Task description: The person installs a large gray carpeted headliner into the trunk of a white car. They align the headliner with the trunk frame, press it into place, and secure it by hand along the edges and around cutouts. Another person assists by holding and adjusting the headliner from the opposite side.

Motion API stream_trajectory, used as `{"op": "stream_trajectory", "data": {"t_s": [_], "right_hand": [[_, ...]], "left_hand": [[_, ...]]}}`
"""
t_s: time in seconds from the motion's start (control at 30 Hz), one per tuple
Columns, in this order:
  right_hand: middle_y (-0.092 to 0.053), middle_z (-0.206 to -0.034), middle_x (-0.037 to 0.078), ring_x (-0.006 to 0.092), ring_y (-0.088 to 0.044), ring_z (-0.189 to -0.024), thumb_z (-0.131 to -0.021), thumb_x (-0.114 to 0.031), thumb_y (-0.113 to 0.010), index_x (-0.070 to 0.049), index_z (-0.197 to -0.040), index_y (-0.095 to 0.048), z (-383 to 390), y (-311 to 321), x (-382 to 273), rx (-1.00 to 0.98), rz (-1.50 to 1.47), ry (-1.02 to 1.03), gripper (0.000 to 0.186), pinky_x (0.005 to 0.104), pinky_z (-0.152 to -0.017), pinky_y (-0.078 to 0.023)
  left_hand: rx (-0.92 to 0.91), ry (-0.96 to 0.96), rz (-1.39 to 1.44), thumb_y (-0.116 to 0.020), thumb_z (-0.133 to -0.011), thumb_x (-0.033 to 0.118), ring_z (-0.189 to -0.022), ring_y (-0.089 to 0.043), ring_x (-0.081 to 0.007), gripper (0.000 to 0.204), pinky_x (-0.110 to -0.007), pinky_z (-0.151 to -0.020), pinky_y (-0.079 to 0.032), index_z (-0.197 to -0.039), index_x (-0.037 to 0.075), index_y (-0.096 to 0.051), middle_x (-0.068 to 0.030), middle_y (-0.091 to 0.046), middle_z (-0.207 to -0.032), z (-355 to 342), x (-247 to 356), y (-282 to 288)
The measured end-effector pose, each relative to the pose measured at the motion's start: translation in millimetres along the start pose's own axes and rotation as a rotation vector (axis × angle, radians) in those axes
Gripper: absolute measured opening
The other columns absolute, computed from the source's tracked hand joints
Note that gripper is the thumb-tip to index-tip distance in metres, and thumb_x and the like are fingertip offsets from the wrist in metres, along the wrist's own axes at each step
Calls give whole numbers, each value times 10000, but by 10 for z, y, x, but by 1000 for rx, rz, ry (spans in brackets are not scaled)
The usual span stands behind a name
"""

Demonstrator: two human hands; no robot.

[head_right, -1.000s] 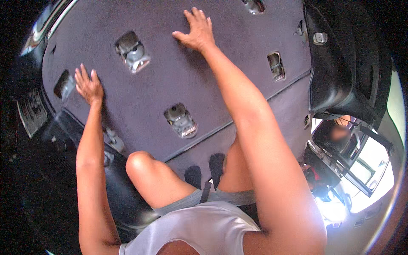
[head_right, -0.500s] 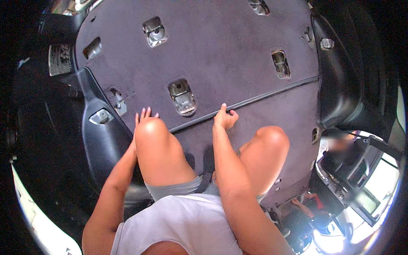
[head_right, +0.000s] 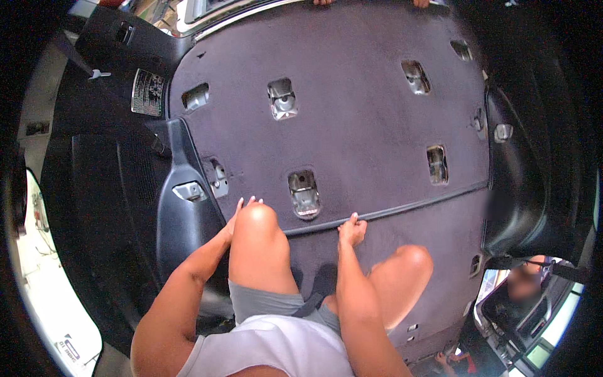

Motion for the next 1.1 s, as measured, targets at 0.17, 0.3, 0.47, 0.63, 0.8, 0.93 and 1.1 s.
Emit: {"op": "stream_trajectory", "data": {"t_s": [0.17, 0.3, 0.47, 0.63, 0.8, 0.93, 1.1], "right_hand": [[-633, -680, 165, 276, -696, -530, -1021, -362, -625, 12, -866, -485, -24, 32, -147, -99, -7, 80, 429, 375, -421, -580], [-640, -728, 226, 332, -701, -542, -1047, -366, -564, 49, -984, -444, -23, -73, -101, -186, -125, -35, 436, 422, -416, -599], [-643, -781, 263, 375, -717, -595, -1058, -395, -525, 50, -1028, -428, -6, -83, -94, -223, -153, -101, 456, 455, -456, -626], [-640, -805, 280, 387, -718, -616, -1061, -397, -520, 49, -1053, -407, -55, -113, -131, -291, -184, -115, 461, 463, -479, -640], [-639, -886, 239, 328, -722, -651, -1029, -328, -614, 25, -1059, -402, -39, -77, -112, -334, -193, -80, 414, 394, -502, -644], [-645, -861, 178, 292, -716, -642, -951, -175, -742, -6, -1031, -403, -60, -103, -98, -387, -120, -91, 387, 379, -501, -638], [-680, -905, 197, 292, -722, -635, -941, -179, -757, 6, -1187, -443, -120, -184, -199, -512, -72, -63, 440, 367, -501, -635]], "left_hand": [[-49, 41, 179, -610, -855, 607, -1572, -68, -439, 911, -708, -1200, -66, -1628, 259, -276, -180, -87, -1715, -17, 0, 151], [24, 90, 272, -646, -840, 611, -1573, -61, -440, 934, -702, -1203, -63, -1626, 262, -282, -192, -101, -1711, -11, 16, 274], [85, 272, 277, -689, -786, 641, -1559, -31, -497, 1039, -721, -1189, -46, -1632, 206, -271, -279, -73, -1690, -74, -149, 433], [158, 234, 362, -798, -658, 627, -1552, -43, -516, 1174, -728, -1185, -59, -1626, 197, -291, -302, -82, -1680, -55, -141, 584], [396, 391, 650, -811, -745, 541, -1552, -161, -445, 1037, -562, -1247, -184, -1580, 107, -375, -275, -207, -1662, 3, -632, 721], [535, 1079, 790, -764, -834, 518, -1550, -193, -412, 1022, -496, -1258, -200, -1554, -63, -328, -267, -236, -1655, 85, -1402, 466], [421, 968, 750, -737, -832, 597, -1570, -121, -401, 1092, -483, -1279, -114, -1565, -77, -287, -245, -217, -1670, -257, -1605, 199]]}}
Point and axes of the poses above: each hand's wrist, its own z-axis away from the middle knuckle, its own y-axis out of the back of the hand, x = y × z, the point moved 8 cm from there along -z, towards the middle knuckle
